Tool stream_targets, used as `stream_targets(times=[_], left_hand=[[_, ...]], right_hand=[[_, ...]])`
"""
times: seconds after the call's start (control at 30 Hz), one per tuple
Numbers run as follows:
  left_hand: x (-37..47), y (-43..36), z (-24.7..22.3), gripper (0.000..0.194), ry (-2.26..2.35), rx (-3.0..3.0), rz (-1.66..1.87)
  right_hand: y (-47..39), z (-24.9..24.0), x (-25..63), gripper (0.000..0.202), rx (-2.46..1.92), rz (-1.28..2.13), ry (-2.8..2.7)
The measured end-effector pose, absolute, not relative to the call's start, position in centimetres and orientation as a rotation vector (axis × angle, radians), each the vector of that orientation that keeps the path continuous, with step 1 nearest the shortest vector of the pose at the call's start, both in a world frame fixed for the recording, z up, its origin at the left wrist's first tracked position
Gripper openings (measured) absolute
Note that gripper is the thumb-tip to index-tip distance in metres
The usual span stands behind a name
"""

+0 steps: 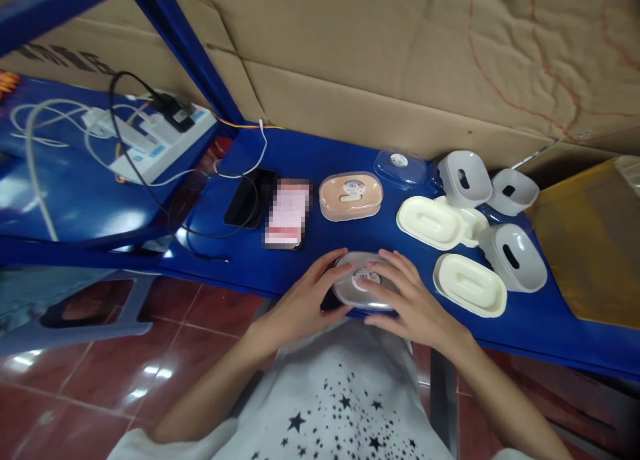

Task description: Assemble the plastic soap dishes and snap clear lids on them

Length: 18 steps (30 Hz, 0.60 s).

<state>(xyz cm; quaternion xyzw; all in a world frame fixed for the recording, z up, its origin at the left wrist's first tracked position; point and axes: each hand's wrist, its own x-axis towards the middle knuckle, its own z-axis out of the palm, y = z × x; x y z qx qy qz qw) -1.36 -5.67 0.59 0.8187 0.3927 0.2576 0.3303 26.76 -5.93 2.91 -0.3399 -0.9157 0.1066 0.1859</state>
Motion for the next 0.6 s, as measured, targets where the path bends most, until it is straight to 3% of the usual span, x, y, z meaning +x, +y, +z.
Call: stream_targets(times=[0.1, 0.37, 0.6], left_hand=[[-1.0, -5.4, 0.9, 0.080, 1.142, 2.321, 0.762], [0.7, -2.7, 1.5, 0.069, 1.582, 2.668, 0.929], [2.9, -5.5, 1.6, 0.043, 1.118, 2.728, 0.848]], right_hand=[[-6.6, 3.3, 28.6, 0.060, -1.089, 0.227, -2.483], [-12.2, 2.1, 35.3, 0.034, -1.593, -0.199, -2.092], [-13.7, 1.0, 31.8, 0.045, -1.514, 0.041, -2.226]])
